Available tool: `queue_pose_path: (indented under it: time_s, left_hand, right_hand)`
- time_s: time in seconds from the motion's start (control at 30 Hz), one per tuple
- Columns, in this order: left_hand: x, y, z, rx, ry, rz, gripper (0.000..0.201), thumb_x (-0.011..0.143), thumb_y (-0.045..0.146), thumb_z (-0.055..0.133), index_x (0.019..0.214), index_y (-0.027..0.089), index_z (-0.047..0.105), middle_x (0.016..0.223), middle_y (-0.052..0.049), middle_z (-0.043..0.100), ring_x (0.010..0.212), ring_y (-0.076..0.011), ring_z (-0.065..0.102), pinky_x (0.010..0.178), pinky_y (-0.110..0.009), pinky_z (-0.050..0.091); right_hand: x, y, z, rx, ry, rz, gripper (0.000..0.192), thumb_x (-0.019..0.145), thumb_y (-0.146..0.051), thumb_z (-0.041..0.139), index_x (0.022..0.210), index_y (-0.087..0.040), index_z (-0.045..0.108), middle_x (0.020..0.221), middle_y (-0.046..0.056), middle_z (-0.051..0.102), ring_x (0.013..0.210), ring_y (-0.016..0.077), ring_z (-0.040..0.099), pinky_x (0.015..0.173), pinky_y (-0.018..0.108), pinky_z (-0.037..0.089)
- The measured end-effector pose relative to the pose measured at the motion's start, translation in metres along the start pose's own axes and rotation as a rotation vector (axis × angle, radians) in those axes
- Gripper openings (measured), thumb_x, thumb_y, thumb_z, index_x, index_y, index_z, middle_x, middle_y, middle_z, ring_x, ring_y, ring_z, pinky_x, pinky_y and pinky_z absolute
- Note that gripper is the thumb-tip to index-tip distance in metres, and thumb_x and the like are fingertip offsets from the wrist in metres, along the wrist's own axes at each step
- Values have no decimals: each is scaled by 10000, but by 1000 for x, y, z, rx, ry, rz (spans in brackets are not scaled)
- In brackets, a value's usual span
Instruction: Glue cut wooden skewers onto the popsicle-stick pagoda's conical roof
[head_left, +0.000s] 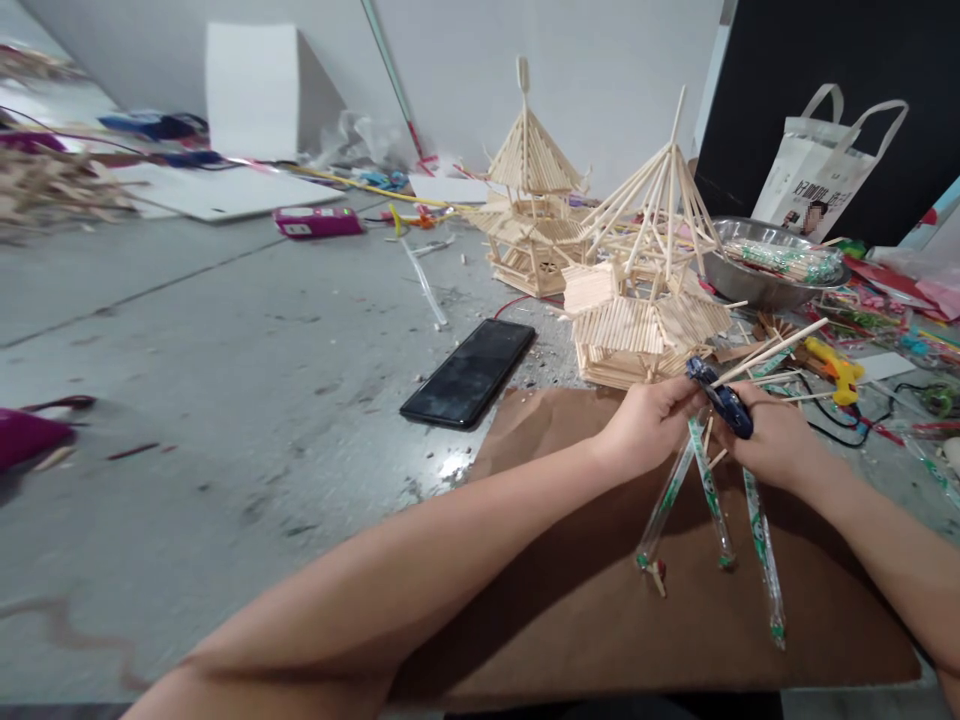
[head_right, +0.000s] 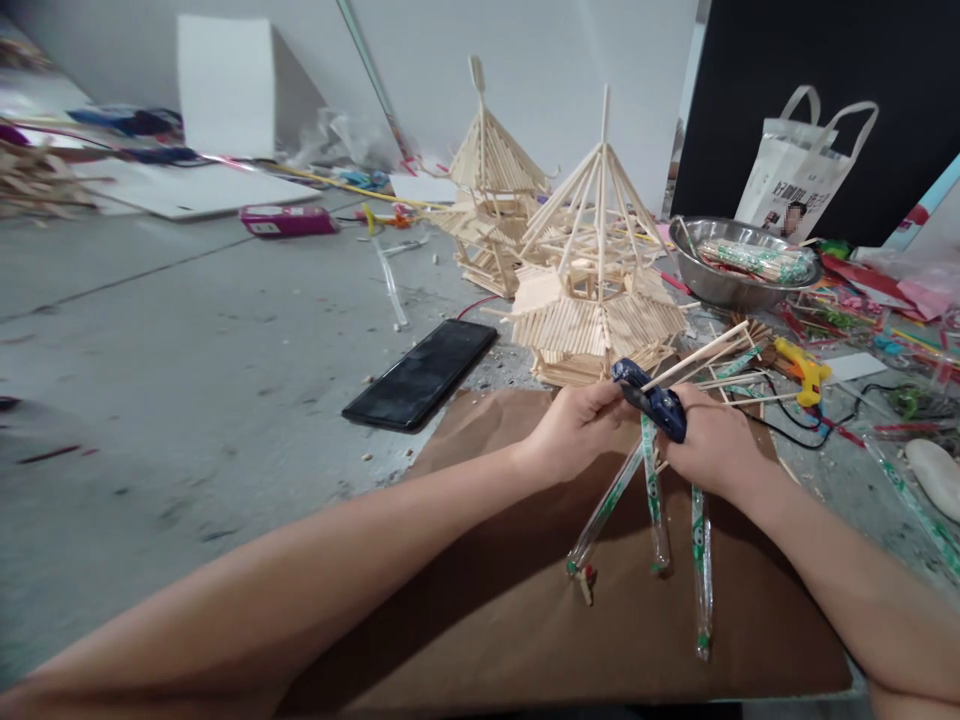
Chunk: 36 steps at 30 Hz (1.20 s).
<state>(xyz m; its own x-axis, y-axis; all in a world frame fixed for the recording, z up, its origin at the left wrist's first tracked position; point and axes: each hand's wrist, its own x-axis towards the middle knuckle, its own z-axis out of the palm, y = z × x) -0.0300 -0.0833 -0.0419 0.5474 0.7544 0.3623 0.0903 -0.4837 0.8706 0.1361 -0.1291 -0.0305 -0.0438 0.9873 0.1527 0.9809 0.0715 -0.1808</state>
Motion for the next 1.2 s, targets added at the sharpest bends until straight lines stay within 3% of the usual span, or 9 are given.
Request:
queue_pose_path:
  time_s: [0.13,0.33,0.57,0.77,0.87,1.2]
  left_hand:
    - [3,3,-3,-344,-118,-148,193,804,263,496,760,109,604,576,24,521,530,-54,446,517,-185,384]
    - [5,8,-8,-752,-313,-434,207,794,295,547,689,117,538,393,97,282,325,-5,193,338,-160,121]
    - [5,5,-12,-773,-370,-436,284,727,386,617,685,115,540,368,103,264,314,-8,191,343,-178,95]
    - [6,7,-7,-575,-230,-282,206,768,299,574,684,111,564,450,71,379,449,-33,345,460,-188,271]
    - [6,11,-6,-510,-182,-239,170,767,259,567,675,116,559,492,67,410,503,-37,371,507,-185,300]
    - [2,11,-10,-870,-476,-460,260,757,359,581,656,125,529,390,96,246,327,-14,161,340,-188,62]
  right_hand:
    - [0,5,-1,29,32,-52,322,719,-313,513,1019,-198,540,952,68,662,826,232,618,696,316,433]
    - [-1,7,-1,26,47,-108,302,702,-316,536,979,-197,551,908,64,664,819,223,624,692,296,443]
    - [-2,6,2,30,-9,-65,264,705,-347,534,930,-208,551,830,53,672,797,230,627,670,295,435]
    - [1,7,2,14,-20,-22,265,723,-336,514,952,-208,554,852,68,674,842,249,621,708,318,435]
    - [4,12,1,54,-22,-57,332,728,-324,519,1042,-215,530,955,72,658,874,240,610,737,322,441]
    - [7,19,-12,296,-47,-318,469,660,-196,541,1124,-176,474,1016,77,614,899,199,579,762,317,459]
